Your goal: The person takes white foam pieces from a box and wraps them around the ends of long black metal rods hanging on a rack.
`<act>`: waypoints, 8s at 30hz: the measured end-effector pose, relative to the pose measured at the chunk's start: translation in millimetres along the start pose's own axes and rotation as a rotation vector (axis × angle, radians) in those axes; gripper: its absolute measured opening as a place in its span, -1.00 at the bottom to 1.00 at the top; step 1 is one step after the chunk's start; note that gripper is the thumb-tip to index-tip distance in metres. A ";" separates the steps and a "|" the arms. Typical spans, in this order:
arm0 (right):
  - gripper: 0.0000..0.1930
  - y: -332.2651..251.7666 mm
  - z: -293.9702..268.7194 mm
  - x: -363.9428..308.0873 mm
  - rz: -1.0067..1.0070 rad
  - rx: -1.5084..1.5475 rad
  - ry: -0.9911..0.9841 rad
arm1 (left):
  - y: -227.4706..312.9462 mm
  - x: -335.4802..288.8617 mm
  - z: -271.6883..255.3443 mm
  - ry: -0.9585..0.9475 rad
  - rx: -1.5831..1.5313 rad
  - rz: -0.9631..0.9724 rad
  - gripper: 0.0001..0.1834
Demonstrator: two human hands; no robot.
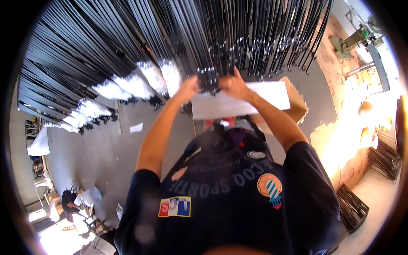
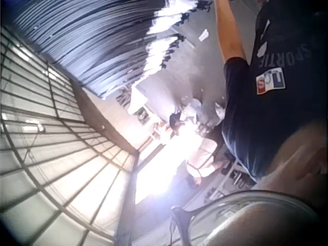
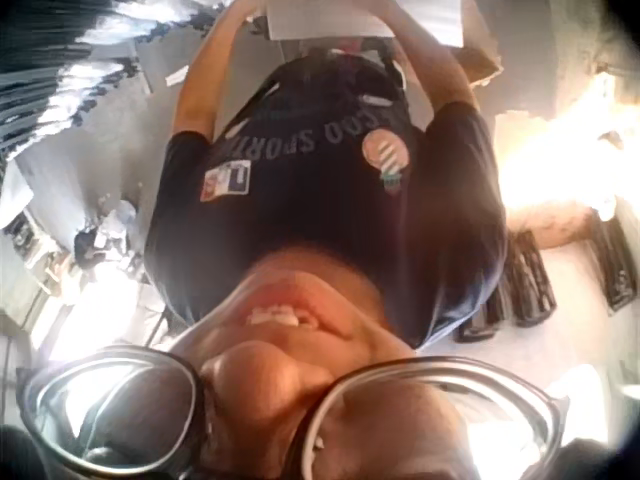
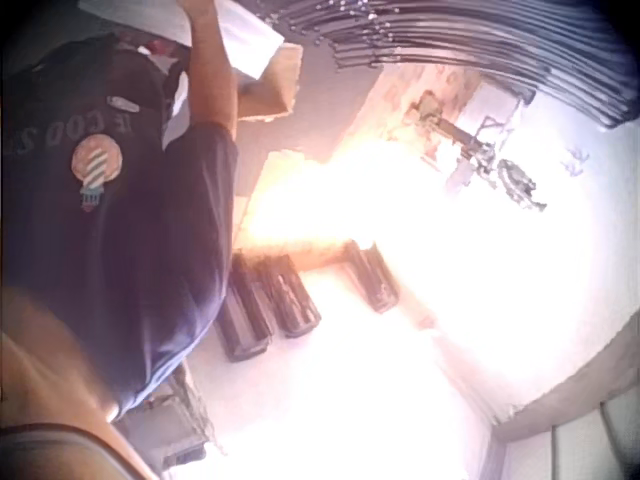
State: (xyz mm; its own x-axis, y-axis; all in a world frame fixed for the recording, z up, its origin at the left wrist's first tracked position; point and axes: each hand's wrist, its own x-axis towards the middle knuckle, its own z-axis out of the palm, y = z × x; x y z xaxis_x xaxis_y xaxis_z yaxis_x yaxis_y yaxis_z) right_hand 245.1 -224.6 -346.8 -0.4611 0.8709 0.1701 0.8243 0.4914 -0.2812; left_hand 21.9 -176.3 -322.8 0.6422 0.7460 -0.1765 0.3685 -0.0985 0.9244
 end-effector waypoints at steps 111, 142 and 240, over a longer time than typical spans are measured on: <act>-0.84 66.8 -4.0 -4.1 -0.127 0.317 -0.206 | 4.6 10.7 64.9 0.267 -0.014 0.345 -0.71; -0.73 57.0 11.6 -22.4 0.119 0.542 -0.168 | -3.4 18.6 108.8 0.468 0.128 0.120 -0.10; -0.94 49.4 -60.3 42.1 -0.320 0.312 0.224 | 47.3 26.9 21.9 0.475 -0.335 0.029 -0.85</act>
State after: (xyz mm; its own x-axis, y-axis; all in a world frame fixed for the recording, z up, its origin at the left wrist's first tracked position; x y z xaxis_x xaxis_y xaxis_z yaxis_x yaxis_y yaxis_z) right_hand 286.3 -164.3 -296.6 -0.5648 0.6691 0.4830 0.4997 0.7431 -0.4451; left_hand 71.3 -175.3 -291.2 0.2486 0.9673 -0.0499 0.0723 0.0328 0.9968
